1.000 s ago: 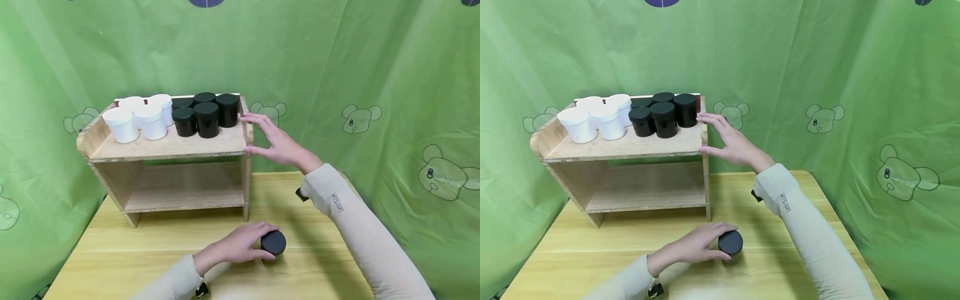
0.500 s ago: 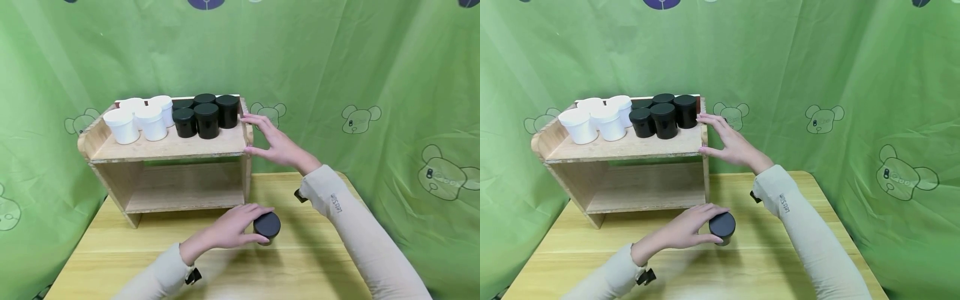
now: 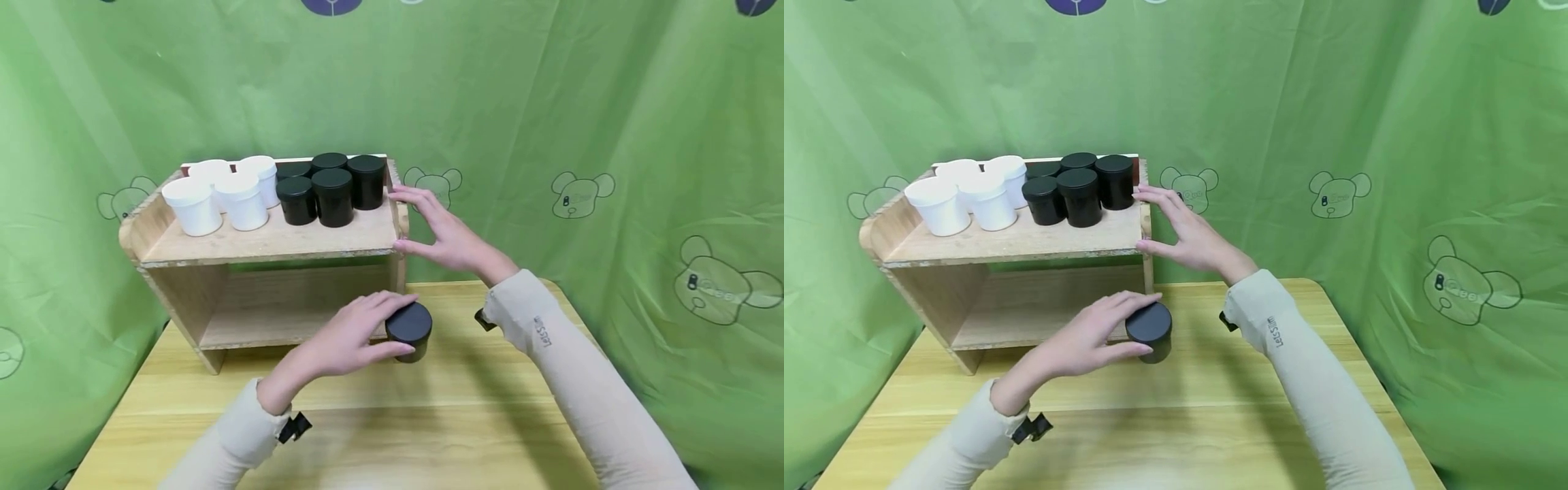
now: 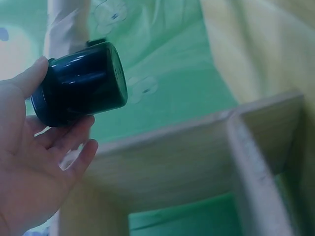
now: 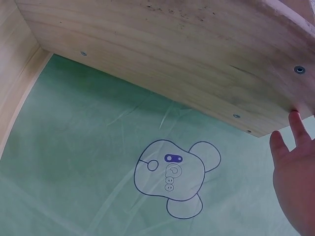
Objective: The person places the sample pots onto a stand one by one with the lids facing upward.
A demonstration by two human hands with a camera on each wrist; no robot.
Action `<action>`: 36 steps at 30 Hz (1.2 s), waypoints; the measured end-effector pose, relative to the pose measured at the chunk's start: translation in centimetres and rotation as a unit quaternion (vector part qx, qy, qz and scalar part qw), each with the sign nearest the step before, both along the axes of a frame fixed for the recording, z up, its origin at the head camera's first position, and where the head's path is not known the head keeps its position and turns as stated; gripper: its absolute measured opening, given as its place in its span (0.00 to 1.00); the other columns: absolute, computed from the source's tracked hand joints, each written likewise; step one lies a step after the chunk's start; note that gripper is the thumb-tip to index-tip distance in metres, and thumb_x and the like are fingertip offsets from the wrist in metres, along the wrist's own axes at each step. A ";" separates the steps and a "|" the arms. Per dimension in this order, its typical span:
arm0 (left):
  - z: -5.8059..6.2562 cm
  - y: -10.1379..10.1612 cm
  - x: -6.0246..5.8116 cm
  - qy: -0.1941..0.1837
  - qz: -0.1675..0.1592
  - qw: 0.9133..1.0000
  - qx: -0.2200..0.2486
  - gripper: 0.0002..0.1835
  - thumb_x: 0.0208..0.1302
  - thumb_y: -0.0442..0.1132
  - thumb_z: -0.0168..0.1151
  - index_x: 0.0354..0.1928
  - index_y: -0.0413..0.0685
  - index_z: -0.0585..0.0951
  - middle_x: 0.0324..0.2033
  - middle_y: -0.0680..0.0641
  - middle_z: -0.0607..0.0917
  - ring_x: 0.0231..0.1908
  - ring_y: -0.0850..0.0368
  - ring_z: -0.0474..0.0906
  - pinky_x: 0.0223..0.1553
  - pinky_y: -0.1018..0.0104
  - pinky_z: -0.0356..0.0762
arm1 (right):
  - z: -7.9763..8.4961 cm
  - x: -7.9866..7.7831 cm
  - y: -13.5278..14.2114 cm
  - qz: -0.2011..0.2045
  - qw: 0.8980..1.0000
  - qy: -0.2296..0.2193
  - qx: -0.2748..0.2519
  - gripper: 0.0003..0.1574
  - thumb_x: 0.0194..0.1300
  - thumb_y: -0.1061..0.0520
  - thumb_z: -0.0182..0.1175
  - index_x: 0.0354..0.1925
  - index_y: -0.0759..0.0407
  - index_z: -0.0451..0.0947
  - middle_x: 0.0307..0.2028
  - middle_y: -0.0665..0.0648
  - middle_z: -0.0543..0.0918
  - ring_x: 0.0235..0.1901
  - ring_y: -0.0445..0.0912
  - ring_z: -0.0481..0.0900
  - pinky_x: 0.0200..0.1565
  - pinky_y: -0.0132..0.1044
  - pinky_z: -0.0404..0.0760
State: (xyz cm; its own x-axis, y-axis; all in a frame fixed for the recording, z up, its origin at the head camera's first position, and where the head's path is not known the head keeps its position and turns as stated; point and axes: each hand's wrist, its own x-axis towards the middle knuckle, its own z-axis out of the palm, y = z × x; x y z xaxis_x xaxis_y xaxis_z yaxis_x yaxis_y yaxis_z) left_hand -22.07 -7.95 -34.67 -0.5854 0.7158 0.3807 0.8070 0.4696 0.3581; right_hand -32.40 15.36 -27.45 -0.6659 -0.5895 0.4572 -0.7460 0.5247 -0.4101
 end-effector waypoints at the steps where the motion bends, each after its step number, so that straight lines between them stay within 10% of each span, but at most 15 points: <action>1: 0.5 -0.2 0.0 0.003 0.001 1.000 0.006 0.38 0.69 0.56 0.68 0.77 0.54 0.68 0.64 0.50 0.79 0.60 0.57 0.77 0.62 0.53 0.76 | 0.0 0.0 0.0 0.000 1.000 0.000 -0.001 0.49 0.70 0.43 0.67 0.80 0.39 0.55 0.82 0.45 0.51 0.80 0.52 0.54 0.75 0.67 0.59; 21: 7.8 -2.8 -1.1 0.059 -0.013 0.997 0.058 0.37 0.71 0.48 0.68 0.77 0.51 0.67 0.65 0.47 0.76 0.59 0.57 0.76 0.60 0.56 0.78 | -0.1 -0.1 -0.1 0.008 1.000 0.004 -0.012 0.48 0.69 0.50 0.69 0.79 0.41 0.56 0.81 0.47 0.52 0.80 0.53 0.53 0.76 0.66 0.58; 36: 12.0 -3.0 -4.2 0.063 0.055 0.993 0.084 0.36 0.72 0.52 0.65 0.78 0.54 0.66 0.63 0.48 0.77 0.57 0.55 0.74 0.59 0.54 0.75 | 0.0 0.2 0.2 0.000 1.000 -0.011 -0.019 0.48 0.69 0.49 0.69 0.79 0.39 0.56 0.81 0.46 0.53 0.80 0.54 0.55 0.76 0.65 0.58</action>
State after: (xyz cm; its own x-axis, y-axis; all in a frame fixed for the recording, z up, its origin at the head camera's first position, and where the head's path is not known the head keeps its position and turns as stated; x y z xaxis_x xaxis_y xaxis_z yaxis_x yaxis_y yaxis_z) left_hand -26.28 -10.97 -22.65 -0.5966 0.5701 0.5648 0.7975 0.4996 0.3382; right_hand -32.24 15.56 -27.44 -0.6769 -0.5711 0.4644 -0.7358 0.5088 -0.4468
